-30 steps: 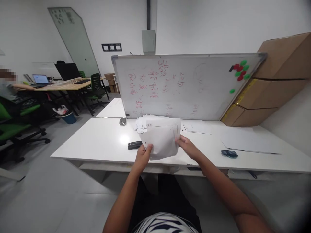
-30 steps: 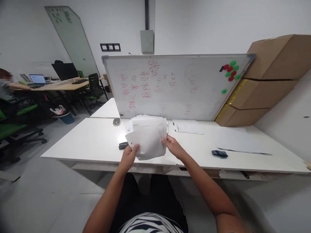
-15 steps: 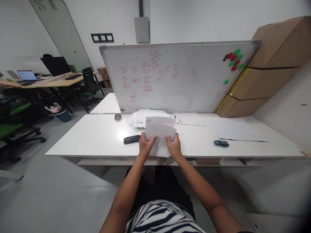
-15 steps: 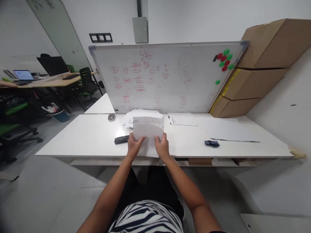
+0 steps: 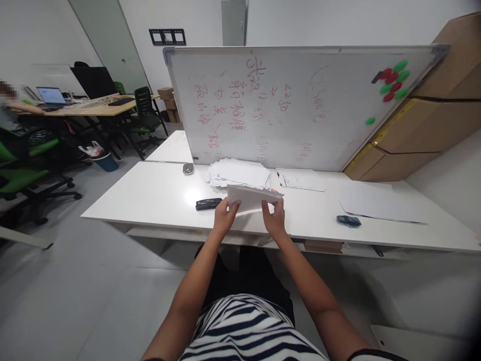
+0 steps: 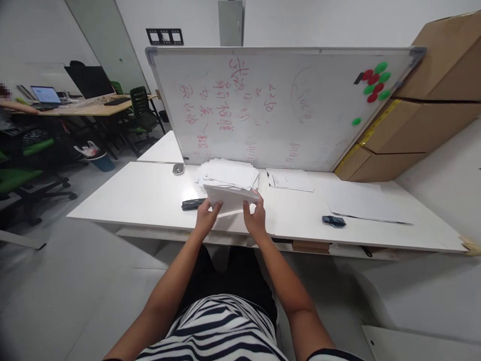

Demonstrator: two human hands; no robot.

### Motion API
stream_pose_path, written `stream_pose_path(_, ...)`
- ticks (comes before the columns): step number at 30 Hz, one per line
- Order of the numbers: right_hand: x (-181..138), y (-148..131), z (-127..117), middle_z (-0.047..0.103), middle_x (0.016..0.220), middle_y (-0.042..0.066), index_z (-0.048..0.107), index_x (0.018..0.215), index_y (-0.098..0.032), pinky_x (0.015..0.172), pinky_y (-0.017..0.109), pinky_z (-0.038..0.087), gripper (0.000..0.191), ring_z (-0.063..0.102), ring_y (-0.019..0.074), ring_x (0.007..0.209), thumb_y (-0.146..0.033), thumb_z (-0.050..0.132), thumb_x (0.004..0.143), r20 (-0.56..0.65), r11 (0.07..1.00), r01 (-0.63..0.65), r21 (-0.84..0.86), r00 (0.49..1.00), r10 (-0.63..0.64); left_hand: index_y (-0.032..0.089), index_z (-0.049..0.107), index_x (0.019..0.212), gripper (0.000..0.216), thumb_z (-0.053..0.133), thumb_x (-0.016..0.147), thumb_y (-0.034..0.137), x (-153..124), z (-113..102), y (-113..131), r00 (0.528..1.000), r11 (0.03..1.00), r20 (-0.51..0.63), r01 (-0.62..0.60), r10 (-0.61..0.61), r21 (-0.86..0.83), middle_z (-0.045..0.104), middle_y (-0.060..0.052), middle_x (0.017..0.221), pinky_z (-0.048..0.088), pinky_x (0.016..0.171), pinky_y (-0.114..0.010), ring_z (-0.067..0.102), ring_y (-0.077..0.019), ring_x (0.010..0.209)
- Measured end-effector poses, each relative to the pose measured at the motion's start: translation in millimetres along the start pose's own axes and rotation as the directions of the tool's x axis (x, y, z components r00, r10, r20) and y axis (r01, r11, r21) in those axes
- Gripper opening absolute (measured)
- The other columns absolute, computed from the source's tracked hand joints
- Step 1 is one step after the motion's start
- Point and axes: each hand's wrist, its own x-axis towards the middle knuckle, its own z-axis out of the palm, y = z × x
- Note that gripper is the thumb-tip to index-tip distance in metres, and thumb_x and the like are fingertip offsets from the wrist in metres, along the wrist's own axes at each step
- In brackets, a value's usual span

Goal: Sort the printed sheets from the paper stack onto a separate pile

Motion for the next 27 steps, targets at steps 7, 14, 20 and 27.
stream_pose_path(7,-3,23,10,0.061,0.121,0.010,0.050,0.123,-0.021,0.097,0.040,0.045,0.045,0.058,0.0213,0.110,-0.048,0.050,0.087,0.040,0.983,-0.110,0.150,0.994,0.105,0.019,0.063,0.091,0.032,0.056,0.084,0.050,-10,15,-11,0.983,0.975,0.016,0.184,-0.183,-0.122,0.068,-0.004,0.086,0.046,0.073,-0.028,0.061,-0.0172,0.080)
stream_pose_path(14,-45,20,5,0.049,0.138,0.014,0.036,0.138,-0.021,0.103,0.044,0.040,0.074,0.050,0.0241,0.124,-0.050,0.065,0.077,-0.072,0.852,-0.294,0.434,0.931,0.358,0.018,0.064,0.101,0.041,0.065,0.077,0.051,-25,14,12,0.924,0.811,-0.104,0.263,-0.367,-0.523,0.070,-0.005,0.098,0.047,0.079,-0.029,0.063,-0.0176,0.089)
stream_pose_path(20,-84,2,7,0.062,0.125,0.009,0.054,0.126,-0.018,0.099,0.041,0.047,0.061,0.059,0.0244,0.115,-0.046,0.069,0.074,0.124,0.615,-0.485,0.622,0.837,0.534,0.016,0.061,0.103,0.041,0.068,0.076,0.047,-64,48,22,0.881,0.656,0.061,0.394,-0.470,-0.644,0.068,-0.010,0.103,0.050,0.081,-0.032,0.064,-0.0186,0.092)
stream_pose_path(27,-112,46,-51,0.072,0.105,0.014,0.070,0.096,-0.010,0.090,0.040,0.053,0.050,0.066,0.0310,0.101,-0.048,0.076,0.064,-0.074,0.720,-0.673,0.169,0.720,0.690,0.021,0.054,0.117,0.039,0.061,0.083,0.037,-19,-12,-17,0.997,0.982,-0.049,0.060,-0.052,0.179,0.061,-0.012,0.120,0.040,0.100,-0.043,0.051,-0.0265,0.119)
